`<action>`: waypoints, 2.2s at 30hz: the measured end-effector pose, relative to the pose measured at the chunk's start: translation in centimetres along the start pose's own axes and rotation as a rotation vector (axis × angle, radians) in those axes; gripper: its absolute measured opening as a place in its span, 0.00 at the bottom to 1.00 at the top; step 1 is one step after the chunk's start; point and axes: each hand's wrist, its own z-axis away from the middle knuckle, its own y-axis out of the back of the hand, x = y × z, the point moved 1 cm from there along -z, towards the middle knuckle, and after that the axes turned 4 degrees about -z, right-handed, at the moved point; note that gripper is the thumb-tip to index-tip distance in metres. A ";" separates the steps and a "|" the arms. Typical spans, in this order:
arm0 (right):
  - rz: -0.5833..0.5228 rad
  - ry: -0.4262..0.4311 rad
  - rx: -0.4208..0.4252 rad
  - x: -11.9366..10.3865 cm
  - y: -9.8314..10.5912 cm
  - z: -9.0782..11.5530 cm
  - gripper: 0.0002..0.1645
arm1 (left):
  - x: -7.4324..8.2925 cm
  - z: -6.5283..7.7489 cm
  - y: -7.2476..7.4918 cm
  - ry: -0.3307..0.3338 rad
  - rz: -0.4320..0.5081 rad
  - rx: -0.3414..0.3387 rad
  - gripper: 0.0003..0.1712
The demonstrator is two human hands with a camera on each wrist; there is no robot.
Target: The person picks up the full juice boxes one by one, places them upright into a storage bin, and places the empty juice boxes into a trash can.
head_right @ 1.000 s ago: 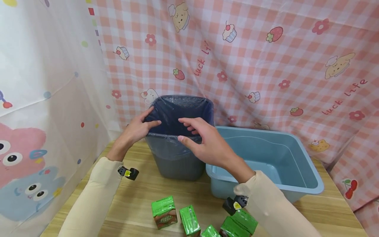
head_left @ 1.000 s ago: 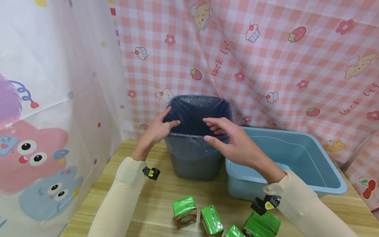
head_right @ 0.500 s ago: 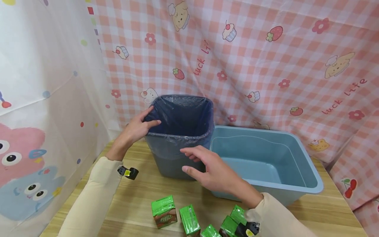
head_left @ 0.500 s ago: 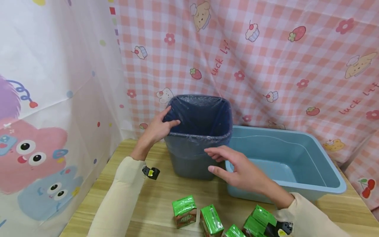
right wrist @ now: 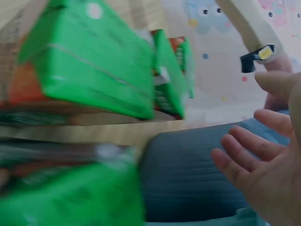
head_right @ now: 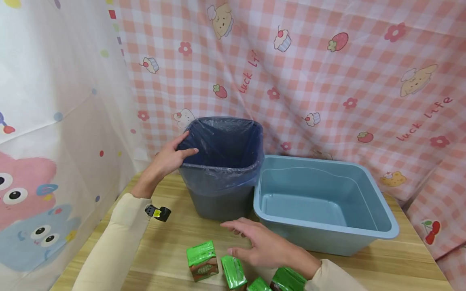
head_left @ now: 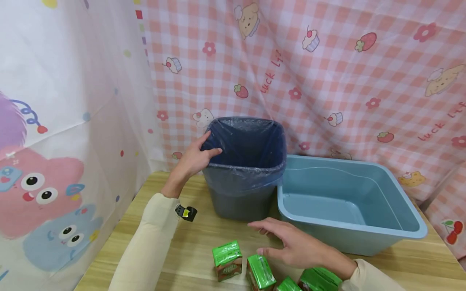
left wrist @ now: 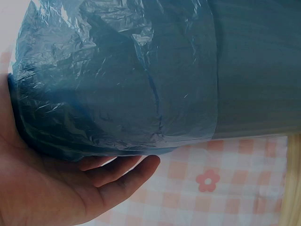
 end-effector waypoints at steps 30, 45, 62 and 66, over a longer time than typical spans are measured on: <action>0.140 0.061 -0.264 2.2 -3.1 1.3 0.48 | -0.1 0.0 -0.1 0.001 0.023 -0.002 0.45; 0.185 0.019 -0.291 2.3 -3.2 1.3 0.46 | -0.1 0.1 -0.1 -0.001 0.021 -0.001 0.45; 0.134 -0.039 -0.275 2.2 -2.9 1.1 0.44 | 0.0 0.0 -0.1 -0.003 0.020 0.002 0.45; 0.117 -0.068 -0.275 2.0 -2.5 1.0 0.45 | 0.0 -0.1 -0.1 -0.007 0.022 0.001 0.45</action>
